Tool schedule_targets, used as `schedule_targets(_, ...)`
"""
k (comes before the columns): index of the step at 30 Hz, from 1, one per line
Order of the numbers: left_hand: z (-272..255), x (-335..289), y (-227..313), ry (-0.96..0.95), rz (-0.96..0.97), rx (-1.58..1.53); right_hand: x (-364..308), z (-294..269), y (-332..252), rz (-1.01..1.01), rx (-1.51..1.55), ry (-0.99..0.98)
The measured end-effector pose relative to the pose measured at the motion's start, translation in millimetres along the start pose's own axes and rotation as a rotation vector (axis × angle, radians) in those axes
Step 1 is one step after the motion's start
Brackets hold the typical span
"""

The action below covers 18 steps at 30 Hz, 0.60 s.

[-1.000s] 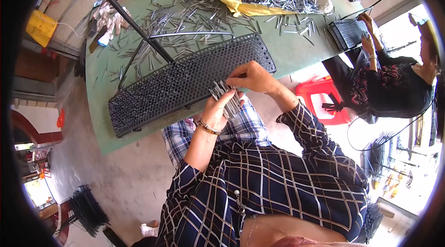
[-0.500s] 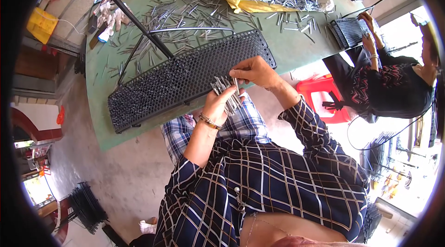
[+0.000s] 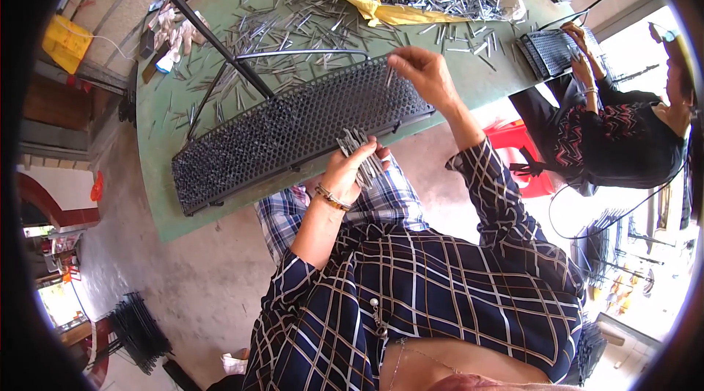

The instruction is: Manually inserting small metal rods into a perforated metal grid component.

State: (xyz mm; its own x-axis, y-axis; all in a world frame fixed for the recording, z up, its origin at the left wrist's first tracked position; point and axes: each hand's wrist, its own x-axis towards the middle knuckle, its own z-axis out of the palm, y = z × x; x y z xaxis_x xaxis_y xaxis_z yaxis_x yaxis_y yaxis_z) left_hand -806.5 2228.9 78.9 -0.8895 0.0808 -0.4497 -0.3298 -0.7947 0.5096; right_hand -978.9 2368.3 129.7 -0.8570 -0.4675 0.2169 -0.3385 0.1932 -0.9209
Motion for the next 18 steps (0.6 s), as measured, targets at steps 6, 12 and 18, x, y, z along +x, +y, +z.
schedule_targets(6,7.9,-1.9,0.6,-0.012,-0.02,0.026,40.0,-13.7,36.3,-0.013,-0.066,0.067)
schedule_targets(12,1.8,-0.6,-0.6,-0.008,-0.03,0.004,44.1,-11.7,49.2,-0.026,-0.119,0.007)
schedule_targets(18,1.6,2.2,-1.9,-0.028,-0.036,0.011,41.8,-17.6,50.8,0.028,-0.034,0.046)
